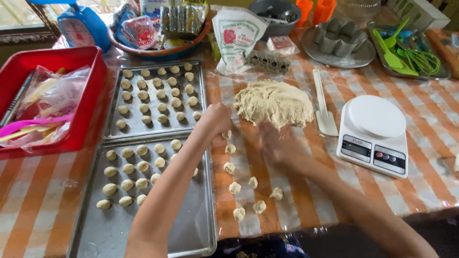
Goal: Rounding small portions of dough into balls and arranging them on baking trays.
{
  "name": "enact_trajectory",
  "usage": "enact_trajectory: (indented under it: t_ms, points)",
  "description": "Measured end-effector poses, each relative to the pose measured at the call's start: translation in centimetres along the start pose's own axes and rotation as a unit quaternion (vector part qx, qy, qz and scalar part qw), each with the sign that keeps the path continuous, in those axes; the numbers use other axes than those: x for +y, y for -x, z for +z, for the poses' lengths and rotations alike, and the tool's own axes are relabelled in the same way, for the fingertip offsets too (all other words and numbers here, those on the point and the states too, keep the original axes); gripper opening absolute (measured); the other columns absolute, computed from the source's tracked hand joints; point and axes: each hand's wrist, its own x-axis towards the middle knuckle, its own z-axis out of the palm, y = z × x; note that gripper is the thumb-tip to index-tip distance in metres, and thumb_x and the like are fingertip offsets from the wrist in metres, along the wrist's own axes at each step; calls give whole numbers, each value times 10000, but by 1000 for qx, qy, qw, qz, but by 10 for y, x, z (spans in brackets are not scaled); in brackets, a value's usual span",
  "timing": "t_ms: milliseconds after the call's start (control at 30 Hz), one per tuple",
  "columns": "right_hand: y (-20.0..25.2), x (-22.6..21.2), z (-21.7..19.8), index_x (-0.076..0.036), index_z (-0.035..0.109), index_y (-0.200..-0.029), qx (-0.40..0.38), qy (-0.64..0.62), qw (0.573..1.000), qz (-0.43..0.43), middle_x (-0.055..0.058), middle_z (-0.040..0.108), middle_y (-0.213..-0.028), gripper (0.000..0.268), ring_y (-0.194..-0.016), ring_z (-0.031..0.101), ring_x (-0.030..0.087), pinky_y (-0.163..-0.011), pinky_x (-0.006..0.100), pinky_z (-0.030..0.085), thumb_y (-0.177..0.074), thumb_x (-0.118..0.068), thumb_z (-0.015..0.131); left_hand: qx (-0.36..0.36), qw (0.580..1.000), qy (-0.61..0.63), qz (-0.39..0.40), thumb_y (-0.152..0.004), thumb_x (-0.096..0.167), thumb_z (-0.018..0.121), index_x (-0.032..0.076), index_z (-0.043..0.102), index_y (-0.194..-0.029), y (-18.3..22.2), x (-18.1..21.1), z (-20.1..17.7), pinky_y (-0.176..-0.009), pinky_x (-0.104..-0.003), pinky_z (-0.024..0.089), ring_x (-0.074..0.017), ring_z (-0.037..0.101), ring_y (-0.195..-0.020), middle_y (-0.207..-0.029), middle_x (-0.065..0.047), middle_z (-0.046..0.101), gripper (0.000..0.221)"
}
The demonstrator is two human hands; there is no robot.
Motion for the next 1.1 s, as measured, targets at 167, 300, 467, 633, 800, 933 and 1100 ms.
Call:
enact_trajectory:
  t_ms: [167,300,467,633,800,933,1100]
  points:
    - [34,-19,-64,-269,152,-1620,-185,-107,977,9,12,69,-1702,633,-1538,120,258,-1146,724,24,-1021,-471,143,-3,999,53,0,-793,218,713,-18,793,-950,12,6,-23,-727,-527,622,-445,749,-869,-901,-231,746,295]
    - [23,2,-56,-294,75,-1627,-126,-5,990,67,-17,33,-1704,612,-1551,54,202,-1166,698,34,-1052,-501,114,-5,996,84,-12,-799,205,741,-30,784,-974,9,3,-18,-769,-549,612,-468,737,-920,-922,-247,746,296]
    - [-4,-17,-46,-293,109,-1626,-99,-39,994,33,-8,99,-1701,698,-1541,127,189,-1167,691,36,-1006,-614,123,16,1000,11,6,-810,172,717,0,801,-946,1,1,-5,-703,-481,635,-415,763,-846,-893,-194,760,235]
    - [31,-29,-61,-339,134,-1616,-194,-66,978,-25,-79,90,-1696,623,-1533,138,188,-1182,668,45,-1027,-540,97,-15,999,46,16,-800,246,751,-52,777,-965,-7,-10,3,-708,-550,615,-474,740,-874,-908,-259,731,341]
    - [11,17,-45,-285,132,-1622,-89,7,994,64,20,175,-1680,644,-1529,189,237,-1140,733,120,-1040,-561,144,-38,999,18,-13,-838,177,687,-39,784,-986,7,5,-21,-746,-516,632,-442,752,-905,-938,-225,757,279]
    - [-6,-14,-65,-266,129,-1631,-70,-24,996,41,46,178,-1685,661,-1527,206,244,-1114,729,155,-1032,-535,197,-14,1000,1,-20,-817,156,708,1,801,-948,5,7,-21,-698,-491,637,-408,762,-862,-889,-183,761,223]
    - [34,-24,-73,-338,145,-1616,-214,-128,968,27,-24,133,-1696,641,-1541,144,245,-1144,733,-7,-1009,-544,147,-28,999,34,-10,-838,157,690,-50,772,-999,8,6,-20,-771,-554,623,-466,742,-924,-954,-255,746,275]
